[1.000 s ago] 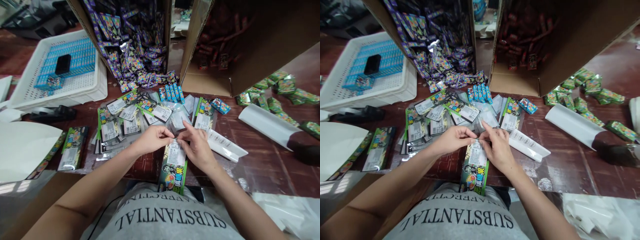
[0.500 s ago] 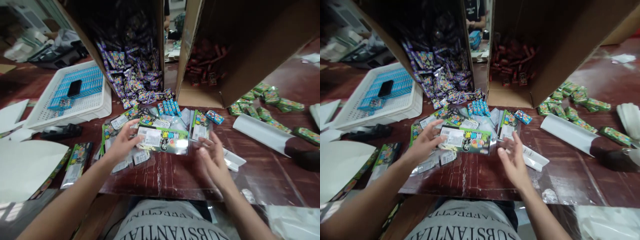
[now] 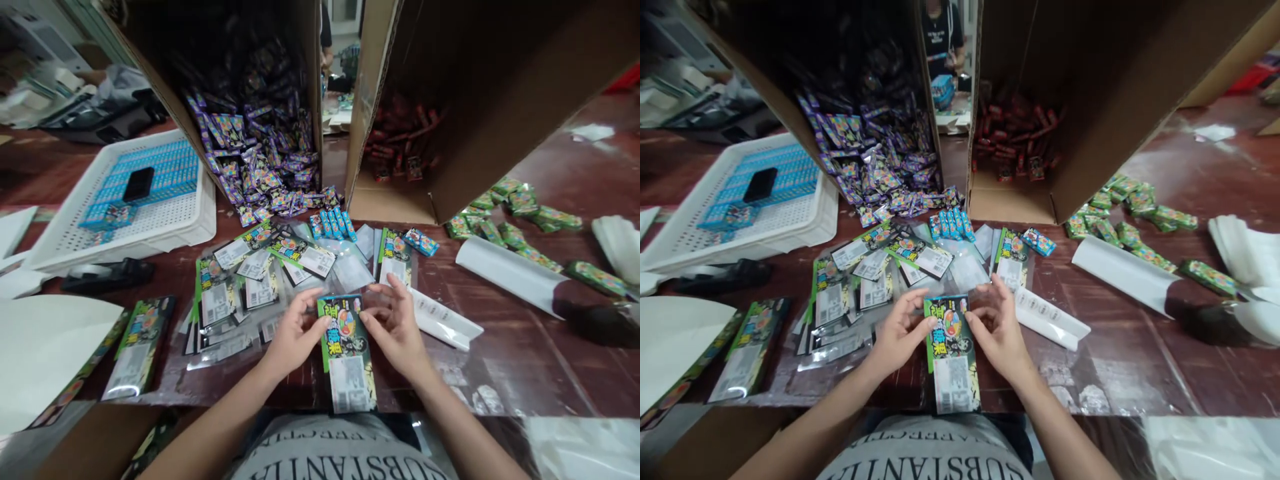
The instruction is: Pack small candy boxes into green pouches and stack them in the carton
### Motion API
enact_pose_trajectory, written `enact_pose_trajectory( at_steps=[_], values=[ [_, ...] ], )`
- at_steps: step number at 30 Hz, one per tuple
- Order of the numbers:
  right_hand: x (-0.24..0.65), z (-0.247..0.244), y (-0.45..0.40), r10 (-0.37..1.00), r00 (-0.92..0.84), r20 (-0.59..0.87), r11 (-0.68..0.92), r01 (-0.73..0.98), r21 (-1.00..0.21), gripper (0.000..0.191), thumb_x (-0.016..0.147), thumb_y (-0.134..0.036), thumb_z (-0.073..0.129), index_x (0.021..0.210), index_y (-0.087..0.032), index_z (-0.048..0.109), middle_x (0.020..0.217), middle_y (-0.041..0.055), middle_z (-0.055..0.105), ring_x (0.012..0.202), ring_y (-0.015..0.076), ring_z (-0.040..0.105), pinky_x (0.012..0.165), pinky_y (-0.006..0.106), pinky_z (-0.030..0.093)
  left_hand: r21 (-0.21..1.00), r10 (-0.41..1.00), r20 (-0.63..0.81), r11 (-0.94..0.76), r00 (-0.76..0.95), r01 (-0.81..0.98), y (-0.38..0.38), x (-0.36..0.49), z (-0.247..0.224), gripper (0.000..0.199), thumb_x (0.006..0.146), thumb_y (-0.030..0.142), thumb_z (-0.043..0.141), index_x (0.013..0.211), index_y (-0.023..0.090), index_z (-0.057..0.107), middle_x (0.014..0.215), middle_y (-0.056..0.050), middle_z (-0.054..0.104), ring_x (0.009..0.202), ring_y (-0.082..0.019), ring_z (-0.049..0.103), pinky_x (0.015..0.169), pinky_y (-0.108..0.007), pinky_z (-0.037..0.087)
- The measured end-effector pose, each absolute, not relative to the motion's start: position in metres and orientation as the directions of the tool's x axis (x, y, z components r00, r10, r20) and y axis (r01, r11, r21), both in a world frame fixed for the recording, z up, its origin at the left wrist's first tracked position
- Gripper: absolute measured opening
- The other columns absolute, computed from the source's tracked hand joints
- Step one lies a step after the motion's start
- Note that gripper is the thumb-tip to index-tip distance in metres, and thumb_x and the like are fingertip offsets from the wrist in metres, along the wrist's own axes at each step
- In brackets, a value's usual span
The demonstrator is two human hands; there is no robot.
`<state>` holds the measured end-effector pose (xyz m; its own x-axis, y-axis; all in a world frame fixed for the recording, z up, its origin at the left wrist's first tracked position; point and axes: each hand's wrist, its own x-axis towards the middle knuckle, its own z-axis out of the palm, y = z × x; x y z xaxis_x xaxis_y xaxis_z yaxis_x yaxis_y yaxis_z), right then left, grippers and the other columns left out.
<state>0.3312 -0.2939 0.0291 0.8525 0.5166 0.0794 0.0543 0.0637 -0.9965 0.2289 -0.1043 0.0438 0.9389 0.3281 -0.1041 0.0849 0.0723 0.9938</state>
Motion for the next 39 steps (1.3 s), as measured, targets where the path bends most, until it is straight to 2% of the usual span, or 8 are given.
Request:
enact_pose_trajectory(
  at_steps=[3, 8, 15, 19, 21, 25, 32, 39],
  values=[
    [0.325, 0.02, -0.296, 0.561, 0.817, 0.133, 0.02, 0.147, -0.989, 0.072, 0.096, -0.03, 0.062, 0.156, -0.04, 0.023, 0.129, 0.0067, 0.056, 0.097, 0.0173, 0.064, 0.089, 0.038, 0.056, 0.979, 0.301, -0.194, 0.127, 0.934, 0.162, -0.107, 0.227, 0.037, 0.052, 0.09, 0.032, 0.07, 0.132, 0.029, 0.04, 0.117, -0.004, 0.062, 0.086, -0.015, 0.068, 0.075, -0.029, 0.057],
    [0.323, 0.02, -0.307, 0.634, 0.766, 0.102, -0.029, 0.156, -0.987, 0.073, 0.098, -0.03, 0.057, 0.159, -0.04, 0.016, 0.127, 0.0058, 0.054, 0.102, 0.0188, 0.061, 0.093, 0.038, 0.055, 0.969, 0.181, -0.247, 0.053, 0.952, 0.241, -0.101, 0.219, 0.036, 0.031, 0.09, 0.034, 0.069, 0.115, 0.025, 0.052, 0.107, -0.002, 0.065, 0.09, -0.016, 0.066, 0.078, -0.029, 0.054],
    [0.337, 0.03, -0.317, 0.759, 0.634, 0.146, -0.059, 0.291, -0.955, 0.061, 0.101, -0.027, 0.052, 0.156, -0.038, 0.03, 0.103, 0.0024, 0.057, 0.093, 0.0177, 0.061, 0.09, 0.039, 0.055, 0.992, 0.171, -0.115, -0.036, 0.979, 0.123, -0.109, 0.23, 0.044, 0.013, 0.095, 0.031, 0.06, 0.098, 0.02, 0.065, 0.122, -0.008, 0.068, 0.114, -0.021, 0.064, 0.103, -0.041, 0.048],
    [0.333, 0.029, -0.314, 0.619, 0.762, 0.192, 0.011, 0.236, -0.972, 0.079, 0.097, -0.026, 0.059, 0.16, -0.042, 0.013, 0.127, 0.0061, 0.059, 0.113, 0.0212, 0.062, 0.102, 0.046, 0.052, 0.988, 0.255, -0.154, 0.06, 0.955, 0.143, -0.114, 0.238, 0.046, 0.025, 0.091, 0.026, 0.065, 0.114, 0.021, 0.059, 0.105, -0.005, 0.074, 0.1, -0.018, 0.068, 0.094, -0.038, 0.052],
    [0.33, 0.03, -0.314, 0.598, 0.782, 0.175, 0.009, 0.212, -0.977, 0.083, 0.096, -0.027, 0.06, 0.161, -0.04, 0.01, 0.118, 0.005, 0.066, 0.111, 0.0218, 0.065, 0.103, 0.049, 0.052, 0.988, 0.207, -0.155, 0.013, 0.966, 0.155, -0.113, 0.24, 0.049, 0.023, 0.09, 0.027, 0.066, 0.112, 0.021, 0.064, 0.105, -0.006, 0.074, 0.1, -0.018, 0.068, 0.095, -0.038, 0.051],
    [0.324, 0.037, -0.316, 0.588, 0.799, 0.126, 0.037, 0.13, -0.991, 0.077, 0.093, -0.028, 0.065, 0.157, -0.038, 0.024, 0.093, -0.0004, 0.072, 0.107, 0.023, 0.069, 0.103, 0.051, 0.052, 0.981, 0.119, -0.171, -0.077, 0.978, 0.181, -0.111, 0.244, 0.057, 0.018, 0.09, 0.036, 0.068, 0.091, 0.019, 0.072, 0.106, -0.007, 0.075, 0.099, -0.02, 0.068, 0.095, -0.039, 0.051],
    [0.329, 0.049, -0.307, 0.502, 0.864, -0.047, -0.025, -0.04, -0.999, 0.071, 0.087, -0.032, 0.07, 0.15, -0.028, 0.035, 0.085, 0.0011, 0.072, 0.084, 0.0207, 0.071, 0.08, 0.04, 0.06, 0.953, 0.13, -0.277, -0.086, 0.952, 0.289, -0.111, 0.26, 0.068, 0.013, 0.084, 0.031, 0.072, 0.084, 0.018, 0.071, 0.085, -0.004, 0.075, 0.077, -0.016, 0.067, 0.079, -0.034, 0.054],
    [0.331, 0.055, -0.32, 0.562, 0.814, -0.146, -0.055, -0.139, -0.989, 0.08, 0.09, -0.035, 0.067, 0.157, -0.028, 0.026, 0.087, 0.0007, 0.074, 0.089, 0.0223, 0.073, 0.085, 0.044, 0.059, 0.946, 0.004, -0.325, -0.015, 0.946, 0.325, -0.103, 0.257, 0.076, 0.017, 0.079, 0.032, 0.078, 0.091, 0.019, 0.074, 0.092, -0.005, 0.077, 0.084, -0.017, 0.07, 0.086, -0.038, 0.056]
  ],
)
